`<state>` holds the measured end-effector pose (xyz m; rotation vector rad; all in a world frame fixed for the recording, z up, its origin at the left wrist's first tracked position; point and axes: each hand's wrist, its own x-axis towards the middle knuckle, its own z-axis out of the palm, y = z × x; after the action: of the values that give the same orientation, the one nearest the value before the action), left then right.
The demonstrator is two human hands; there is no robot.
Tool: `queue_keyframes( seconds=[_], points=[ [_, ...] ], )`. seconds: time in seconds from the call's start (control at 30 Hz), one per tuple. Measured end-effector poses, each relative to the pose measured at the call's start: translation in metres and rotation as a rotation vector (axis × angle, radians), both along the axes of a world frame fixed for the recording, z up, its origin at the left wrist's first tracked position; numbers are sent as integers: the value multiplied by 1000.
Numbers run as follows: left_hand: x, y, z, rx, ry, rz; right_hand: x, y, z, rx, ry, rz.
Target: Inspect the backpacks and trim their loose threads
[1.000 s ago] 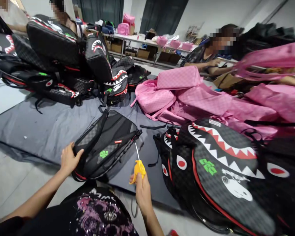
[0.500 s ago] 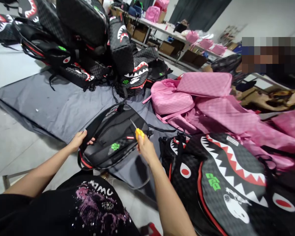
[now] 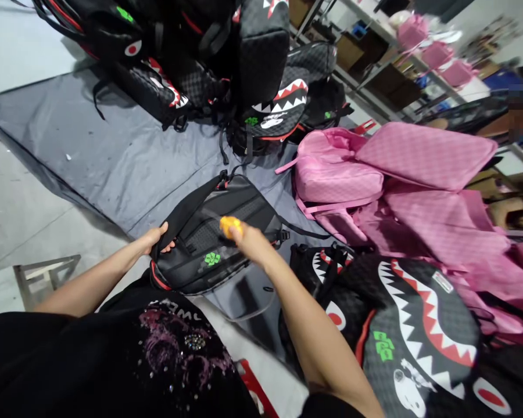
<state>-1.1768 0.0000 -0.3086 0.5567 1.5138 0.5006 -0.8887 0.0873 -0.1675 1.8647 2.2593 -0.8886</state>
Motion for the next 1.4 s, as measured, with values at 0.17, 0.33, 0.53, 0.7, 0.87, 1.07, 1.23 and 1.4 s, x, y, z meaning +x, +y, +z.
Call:
queue_keyframes(
  seconds=[0.17,0.33,0.53,0.7,0.87,1.07,1.23,1.4],
  points=[
    [24,2,27,270,288,-122,13,7,21,-9,4,93],
    [48,17,52,533,809,-473,40,-3,58,-127,-55,17],
    [96,-7,52,952,852,-766,72,-8,74,-99,-385,-206],
    [130,-31,41,776,684,-812,108,-35,71,-111,-442,-210],
    [118,-13,40,720,581,-650,138,-82,75,-363,-202,-214],
    [114,12,37,571,456,-445,137,-102,66,-228,-193,-337],
    [168,-9,38,682,577,-454,126,-97,66,26,-305,-288],
    [182,-16,45,707,602,-533,118,-130,58,-47,-438,-154]
  ],
)
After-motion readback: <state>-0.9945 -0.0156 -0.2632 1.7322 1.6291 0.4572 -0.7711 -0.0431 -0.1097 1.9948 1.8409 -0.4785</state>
